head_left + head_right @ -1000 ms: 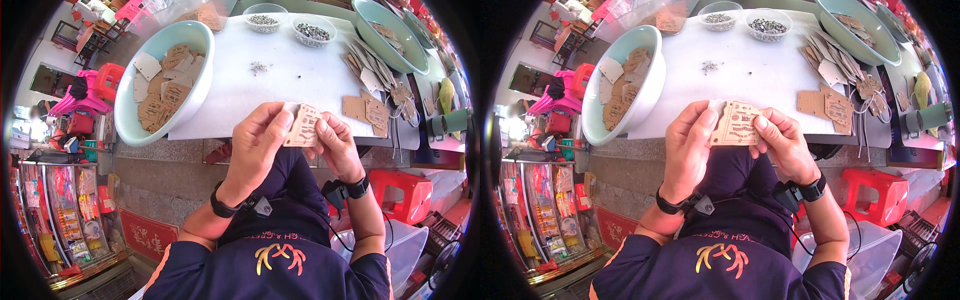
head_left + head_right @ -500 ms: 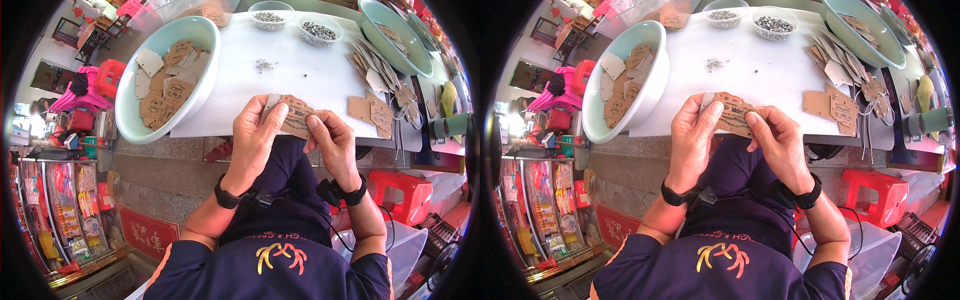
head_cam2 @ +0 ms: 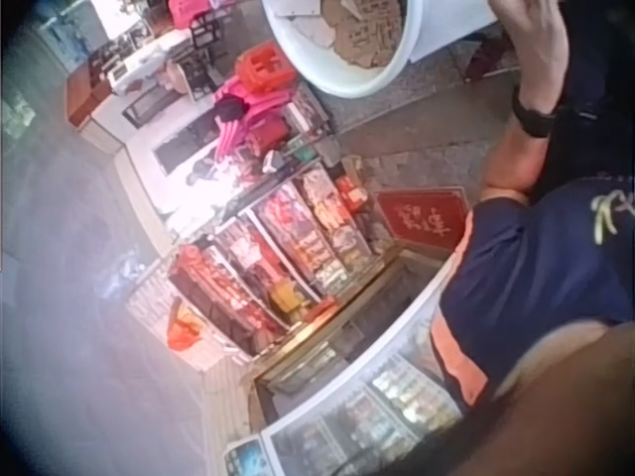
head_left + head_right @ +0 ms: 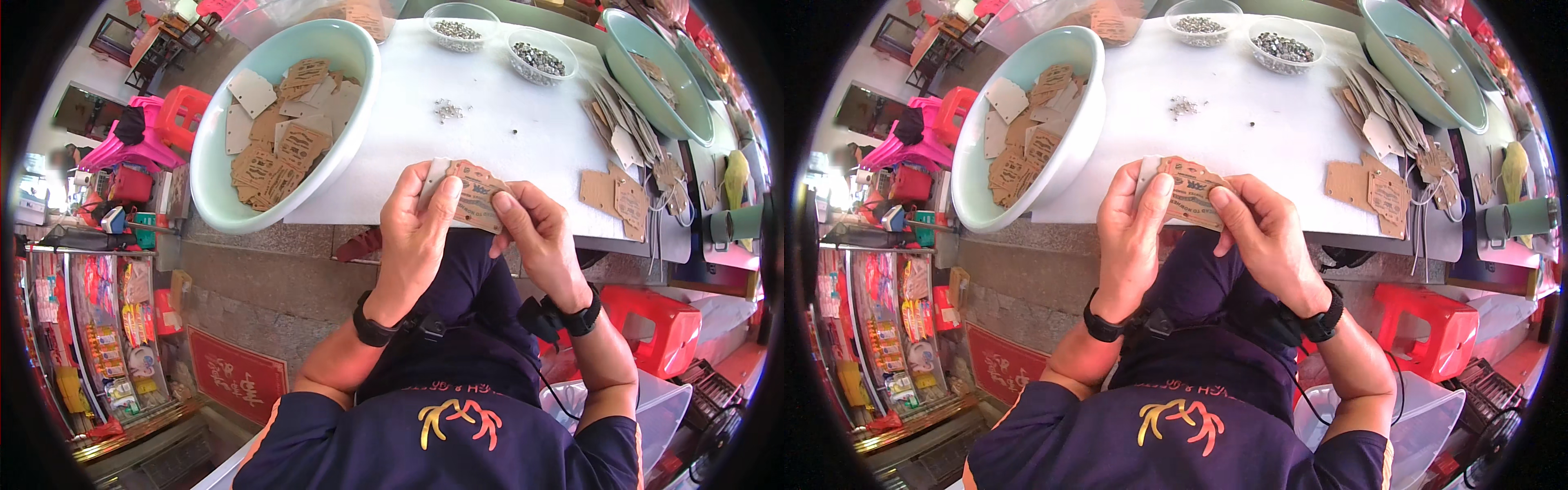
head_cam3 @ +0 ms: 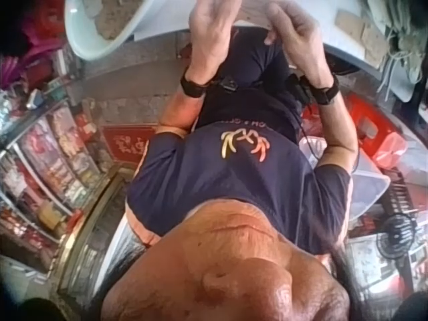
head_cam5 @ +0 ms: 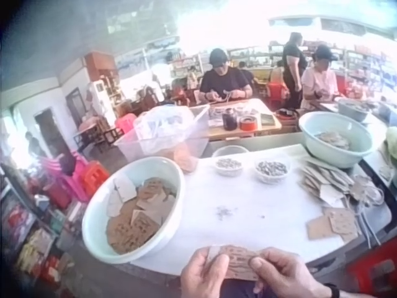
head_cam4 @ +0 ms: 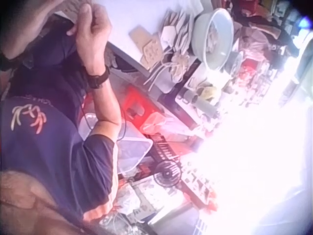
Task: The person is assembling small cardboard or leather tags by inserting metallic rivets into pre-punched holes.
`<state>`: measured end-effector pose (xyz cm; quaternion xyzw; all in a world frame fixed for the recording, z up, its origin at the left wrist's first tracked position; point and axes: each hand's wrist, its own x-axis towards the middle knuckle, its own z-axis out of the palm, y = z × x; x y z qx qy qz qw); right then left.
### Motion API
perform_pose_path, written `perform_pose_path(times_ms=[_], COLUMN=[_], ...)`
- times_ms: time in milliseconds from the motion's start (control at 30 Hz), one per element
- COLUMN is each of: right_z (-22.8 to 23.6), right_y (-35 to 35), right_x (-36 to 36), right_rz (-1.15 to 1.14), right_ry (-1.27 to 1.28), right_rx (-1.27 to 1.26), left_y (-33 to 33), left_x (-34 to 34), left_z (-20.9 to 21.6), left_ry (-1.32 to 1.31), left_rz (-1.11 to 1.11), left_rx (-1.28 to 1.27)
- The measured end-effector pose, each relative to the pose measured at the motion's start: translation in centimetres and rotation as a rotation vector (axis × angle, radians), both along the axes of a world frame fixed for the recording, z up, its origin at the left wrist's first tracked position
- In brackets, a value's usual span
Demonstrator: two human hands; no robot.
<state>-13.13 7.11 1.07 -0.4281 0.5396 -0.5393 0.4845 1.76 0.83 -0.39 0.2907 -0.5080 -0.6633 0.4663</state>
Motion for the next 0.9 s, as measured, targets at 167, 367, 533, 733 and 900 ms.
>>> perform_pose_path(times_ms=[167, 367, 533, 733, 900], right_z=[1.1, 3.0, 3.3, 1.4, 0.7], right_y=[-1.7, -6.7, -11.5, -14.5, -15.1], right_x=[-0.6, -4.0, -6.1, -6.1, -5.8], right_rz=[0.169, 0.154, 0.098, 0.18, 0.257], right_ry=[0.338, 0.597, 0.915, 1.154, 1.282], right_rx=[0.054, -0.043, -0.132, -0.266, -0.257], left_y=[-0.5, -0.8, -1.0, -0.9, -1.0], left_x=[1.3, 1.5, 1.8, 1.9, 2.2], left_z=[-0.7, -1.0, -1.3, -1.1, -1.8], left_ry=[-0.019, 0.103, 0.091, 0.092, 0.04], left_rz=[0.071, 0.057, 0.017, 0.017, 0.033], left_rx=[0.074, 0.062, 0.06, 0.071, 0.049])
